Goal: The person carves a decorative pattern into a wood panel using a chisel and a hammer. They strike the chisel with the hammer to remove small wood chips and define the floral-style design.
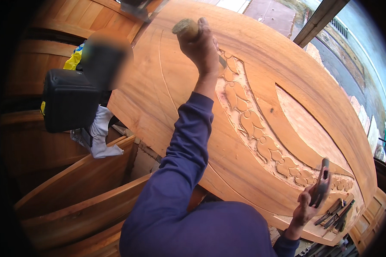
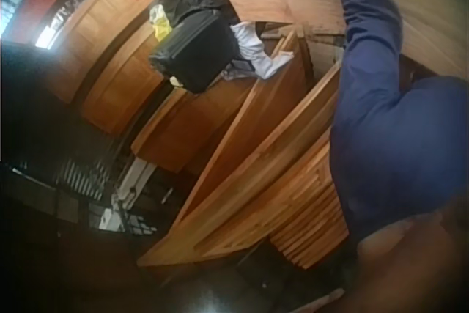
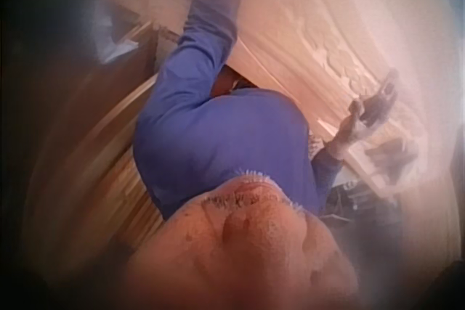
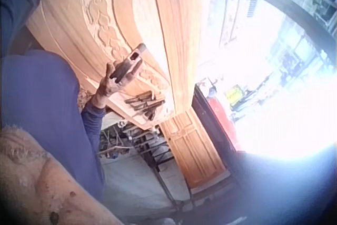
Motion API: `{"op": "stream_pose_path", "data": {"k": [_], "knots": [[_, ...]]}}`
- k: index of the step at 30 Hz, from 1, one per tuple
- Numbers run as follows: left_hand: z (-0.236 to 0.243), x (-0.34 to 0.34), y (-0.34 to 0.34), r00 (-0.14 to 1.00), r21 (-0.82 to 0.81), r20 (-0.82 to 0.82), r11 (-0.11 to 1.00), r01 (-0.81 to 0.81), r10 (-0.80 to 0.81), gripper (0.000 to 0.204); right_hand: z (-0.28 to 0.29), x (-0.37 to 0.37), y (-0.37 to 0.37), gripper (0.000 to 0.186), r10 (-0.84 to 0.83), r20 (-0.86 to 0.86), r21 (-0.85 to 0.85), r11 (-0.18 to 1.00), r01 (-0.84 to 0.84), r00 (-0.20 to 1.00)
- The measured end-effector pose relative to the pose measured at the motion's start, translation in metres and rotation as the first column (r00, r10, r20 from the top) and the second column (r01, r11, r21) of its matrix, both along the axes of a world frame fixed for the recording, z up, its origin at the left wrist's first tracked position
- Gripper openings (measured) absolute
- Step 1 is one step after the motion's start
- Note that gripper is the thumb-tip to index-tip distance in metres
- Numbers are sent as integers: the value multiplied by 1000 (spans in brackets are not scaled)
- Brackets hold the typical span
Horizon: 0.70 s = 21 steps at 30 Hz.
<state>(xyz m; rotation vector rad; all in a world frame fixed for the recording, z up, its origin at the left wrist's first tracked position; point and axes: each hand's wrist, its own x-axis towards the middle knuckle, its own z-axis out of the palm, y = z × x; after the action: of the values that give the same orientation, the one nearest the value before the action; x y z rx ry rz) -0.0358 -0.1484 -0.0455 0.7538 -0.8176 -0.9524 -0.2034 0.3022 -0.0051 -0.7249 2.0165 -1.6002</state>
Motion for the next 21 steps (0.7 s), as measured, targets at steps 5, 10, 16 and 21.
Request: {"op": "stream_pose_path", "data": {"k": [5, 10, 16, 21], "knots": [[-6, 6, -9, 999, -32, -32, 999, -22, 21, 21, 17, -12, -53, 87, 89, -12, -104, 991, -90, 996], [1, 8, -4, 975, 27, -200, 995, -93, 96, 23, 24, -2, -83, 95, 147, -25, -171, 974, -149, 989], [-8, 12, -8, 969, 32, -205, 990, -134, 138, 27, 7, -6, -73, 96, 209, -126, -160, 960, -228, 970], [1, 10, -4, 965, 32, -201, 986, -166, 169, 30, 1, -10, -67, 94, 205, -145, -132, 966, -224, 968]]}}
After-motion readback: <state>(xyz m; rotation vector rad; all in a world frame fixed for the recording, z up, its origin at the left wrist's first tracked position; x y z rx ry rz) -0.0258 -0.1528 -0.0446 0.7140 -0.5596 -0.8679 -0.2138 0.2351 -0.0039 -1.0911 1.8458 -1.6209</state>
